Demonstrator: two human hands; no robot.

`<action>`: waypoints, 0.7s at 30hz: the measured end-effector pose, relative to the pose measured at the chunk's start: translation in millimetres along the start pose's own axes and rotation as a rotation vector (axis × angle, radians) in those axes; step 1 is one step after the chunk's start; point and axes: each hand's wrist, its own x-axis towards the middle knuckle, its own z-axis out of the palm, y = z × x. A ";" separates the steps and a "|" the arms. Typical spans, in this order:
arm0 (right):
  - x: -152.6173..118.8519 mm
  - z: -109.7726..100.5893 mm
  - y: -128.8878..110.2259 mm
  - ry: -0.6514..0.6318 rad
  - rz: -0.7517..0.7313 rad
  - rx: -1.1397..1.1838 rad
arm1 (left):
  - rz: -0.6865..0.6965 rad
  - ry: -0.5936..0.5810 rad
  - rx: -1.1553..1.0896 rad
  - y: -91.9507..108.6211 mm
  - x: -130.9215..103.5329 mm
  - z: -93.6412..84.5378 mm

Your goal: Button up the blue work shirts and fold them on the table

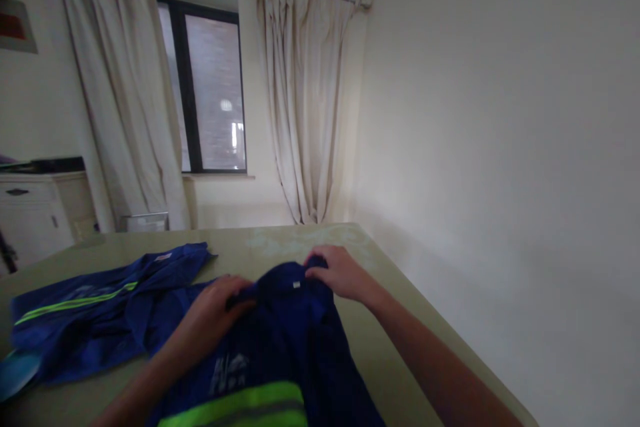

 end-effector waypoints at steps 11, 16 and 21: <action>97.9 45.6 67.1 0.131 0.203 -0.112 | -0.011 0.133 0.112 -43.2 79.5 30.7; 7.2 125.2 117.5 -0.008 0.323 -0.106 | -0.198 -0.045 0.226 -106.6 -23.3 89.1; -8.1 131.3 125.3 0.107 0.357 -0.072 | -0.142 -0.052 0.286 -110.2 -26.4 84.0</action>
